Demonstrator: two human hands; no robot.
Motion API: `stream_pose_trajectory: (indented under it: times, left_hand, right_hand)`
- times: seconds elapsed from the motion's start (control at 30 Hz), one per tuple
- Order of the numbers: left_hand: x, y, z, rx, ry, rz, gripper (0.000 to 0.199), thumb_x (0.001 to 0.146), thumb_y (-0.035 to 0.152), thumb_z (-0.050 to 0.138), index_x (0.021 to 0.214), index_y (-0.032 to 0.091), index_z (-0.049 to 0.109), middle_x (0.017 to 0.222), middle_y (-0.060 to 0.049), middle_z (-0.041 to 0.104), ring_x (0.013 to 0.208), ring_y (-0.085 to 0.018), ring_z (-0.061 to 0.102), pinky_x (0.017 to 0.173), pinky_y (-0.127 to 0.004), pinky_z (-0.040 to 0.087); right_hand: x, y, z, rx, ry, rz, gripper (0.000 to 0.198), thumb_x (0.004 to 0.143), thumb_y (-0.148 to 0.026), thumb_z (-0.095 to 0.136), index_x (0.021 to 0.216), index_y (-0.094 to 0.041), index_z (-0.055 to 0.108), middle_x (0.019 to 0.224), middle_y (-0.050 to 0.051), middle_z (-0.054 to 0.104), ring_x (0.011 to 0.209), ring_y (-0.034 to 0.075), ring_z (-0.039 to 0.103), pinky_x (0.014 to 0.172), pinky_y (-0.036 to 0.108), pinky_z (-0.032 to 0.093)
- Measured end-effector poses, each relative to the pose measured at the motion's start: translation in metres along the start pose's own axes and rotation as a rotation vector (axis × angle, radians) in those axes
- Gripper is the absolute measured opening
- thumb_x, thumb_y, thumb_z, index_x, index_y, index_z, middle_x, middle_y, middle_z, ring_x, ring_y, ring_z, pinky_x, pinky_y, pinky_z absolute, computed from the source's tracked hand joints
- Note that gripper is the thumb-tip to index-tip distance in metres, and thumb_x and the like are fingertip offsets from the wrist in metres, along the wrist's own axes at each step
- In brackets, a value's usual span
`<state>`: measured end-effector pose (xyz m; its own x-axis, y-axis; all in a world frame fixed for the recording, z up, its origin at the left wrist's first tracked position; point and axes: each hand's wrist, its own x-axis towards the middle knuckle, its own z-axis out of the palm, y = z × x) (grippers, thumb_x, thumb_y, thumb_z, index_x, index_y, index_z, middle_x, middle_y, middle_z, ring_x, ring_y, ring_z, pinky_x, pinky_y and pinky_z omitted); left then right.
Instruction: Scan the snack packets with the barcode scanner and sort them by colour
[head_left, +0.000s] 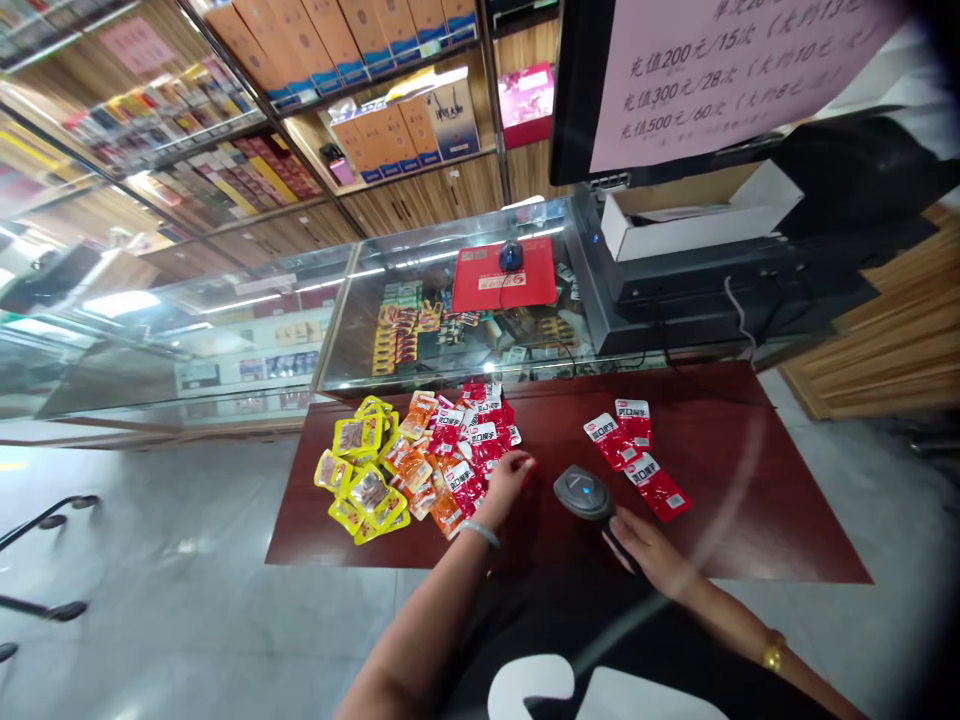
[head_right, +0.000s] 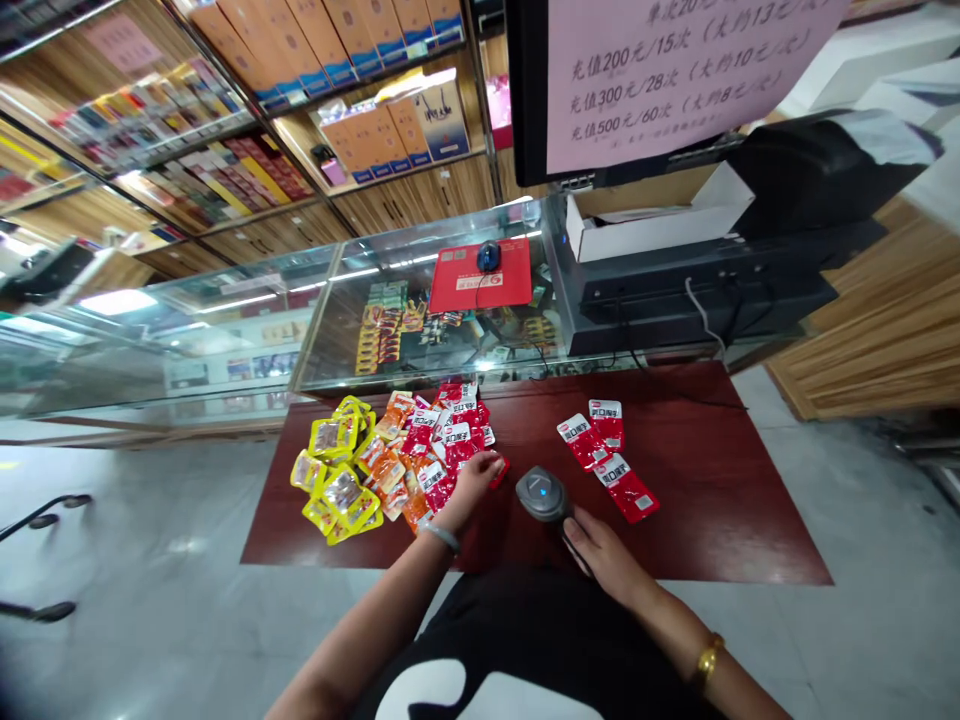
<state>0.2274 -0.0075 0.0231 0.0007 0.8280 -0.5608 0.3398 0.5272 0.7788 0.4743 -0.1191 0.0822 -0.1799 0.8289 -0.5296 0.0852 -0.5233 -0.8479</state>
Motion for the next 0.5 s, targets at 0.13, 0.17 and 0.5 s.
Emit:
stream_pose_trajectory:
  times: [0.13, 0.17, 0.5]
  left_hand:
    - [-0.027, -0.032, -0.060, 0.473, 0.462, -0.093, 0.039, 0.080, 0.040, 0.071, 0.110, 0.017, 0.059, 0.114, -0.014, 0.067, 0.112, -0.029, 0.062, 0.098, -0.040, 0.044]
    - [-0.033, -0.038, -0.069, 0.548, 0.520, -0.150, 0.046, 0.079, 0.043, 0.071, 0.114, 0.017, 0.057, 0.118, -0.016, 0.065, 0.119, -0.031, 0.058, 0.101, -0.042, 0.042]
    - [-0.049, -0.052, -0.076, 0.779, 0.502, -0.249, 0.056, 0.078, 0.053, 0.070, 0.118, 0.017, 0.056, 0.135, -0.022, 0.057, 0.129, -0.038, 0.050, 0.100, -0.043, 0.039]
  right_hand:
    - [0.007, 0.004, 0.007, -0.033, -0.055, -0.011, 0.057, 0.093, -0.068, 0.053, 0.123, -0.023, 0.070, 0.097, 0.010, 0.076, 0.101, 0.034, 0.068, 0.090, 0.044, 0.054]
    - [0.009, 0.003, 0.009, -0.035, -0.064, -0.020, 0.056, 0.093, -0.068, 0.053, 0.121, -0.023, 0.071, 0.101, 0.010, 0.076, 0.101, 0.034, 0.068, 0.091, 0.044, 0.054]
    - [0.015, -0.012, 0.029, -0.060, -0.121, -0.054, 0.059, 0.092, -0.069, 0.053, 0.118, -0.020, 0.073, 0.101, 0.011, 0.077, 0.095, 0.034, 0.069, 0.093, 0.048, 0.053]
